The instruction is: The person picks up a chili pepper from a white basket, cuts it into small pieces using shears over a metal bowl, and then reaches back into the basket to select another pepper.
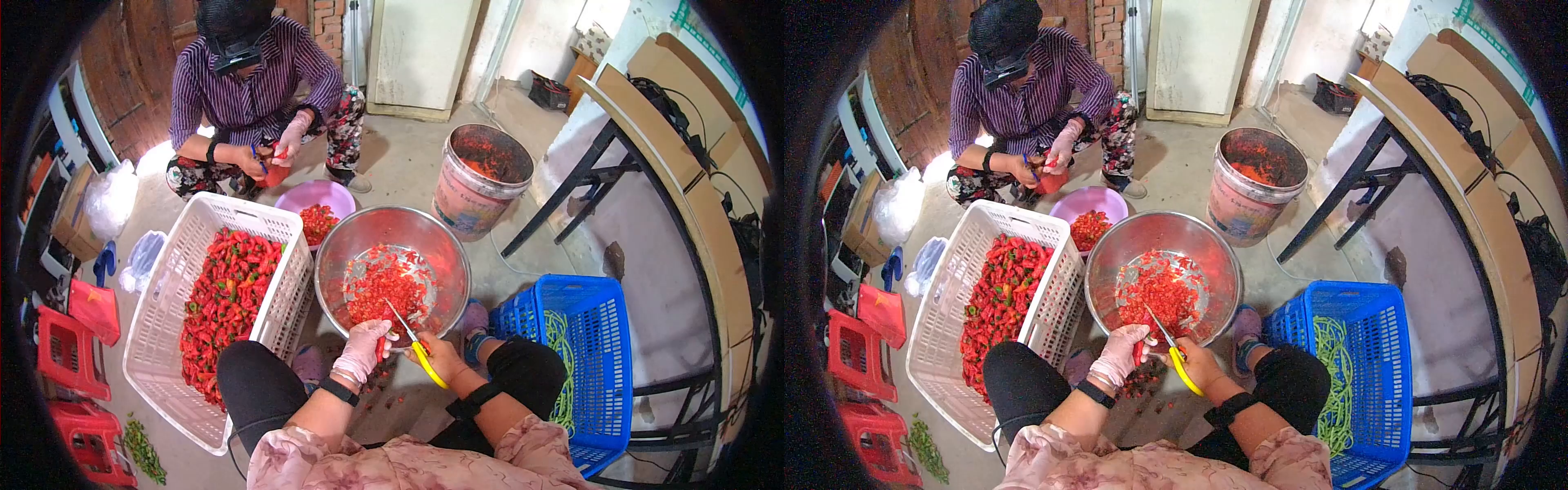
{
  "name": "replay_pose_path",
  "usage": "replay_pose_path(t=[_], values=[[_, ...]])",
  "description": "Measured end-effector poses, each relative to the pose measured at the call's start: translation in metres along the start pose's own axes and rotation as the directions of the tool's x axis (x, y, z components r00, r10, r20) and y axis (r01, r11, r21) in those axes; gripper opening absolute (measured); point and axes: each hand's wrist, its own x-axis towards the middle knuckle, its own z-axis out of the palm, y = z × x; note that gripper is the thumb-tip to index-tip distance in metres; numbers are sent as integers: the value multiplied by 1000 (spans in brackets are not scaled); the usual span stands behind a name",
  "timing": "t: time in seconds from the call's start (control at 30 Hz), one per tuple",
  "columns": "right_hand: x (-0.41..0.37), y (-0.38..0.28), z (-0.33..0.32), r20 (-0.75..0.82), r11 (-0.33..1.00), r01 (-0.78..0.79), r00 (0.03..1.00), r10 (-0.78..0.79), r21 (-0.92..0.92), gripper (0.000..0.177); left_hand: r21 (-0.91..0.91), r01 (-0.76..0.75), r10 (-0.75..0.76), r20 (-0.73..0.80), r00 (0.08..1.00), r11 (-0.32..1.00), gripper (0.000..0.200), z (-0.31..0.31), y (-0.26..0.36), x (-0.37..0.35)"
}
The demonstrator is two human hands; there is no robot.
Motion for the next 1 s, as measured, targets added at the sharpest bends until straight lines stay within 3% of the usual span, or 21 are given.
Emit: replay_pose_path(t=[0.17, 0.33, 0.43, 0.57, 0.63, 0.73, 1.0], values=[[3, 12, -8, 79, 994, -27, 996, 36, -103, 36, 41, 2, 1, -87, 996, 999, 11, 2, 2, 4], [3, 8, -10, 130, 998, 7, 992, 2, -70, 40, -19, -17, 16, -33, 999, 1000, 12, 1, 5, 3], [1, 9, -2, 43, 982, 69, 997, -62, -173, 44, -18, -4, 4, 16, 1000, 1000, 13, 2, 3, 4], [-1, 3, 1, -10, 982, 39, 999, -41, -184, 46, -66, 31, -27, 59, 998, 997, 15, 6, 3, 2], [-1, -2, -1, 43, 975, -71, 996, 82, -212, 55, -62, 44, -39, 65, 997, 997, 15, 6, 4, 2], [-2, -6, -3, -11, 961, 19, 1000, -23, -276, 45, -76, 62, -57, 68, 996, 995, 14, 3, 3, 5], [5, 11, -10, 48, 990, 22, 999, -15, -138, 48, -15, -27, 27, -45, 999, 1000, 9, -3, 0, 9]])
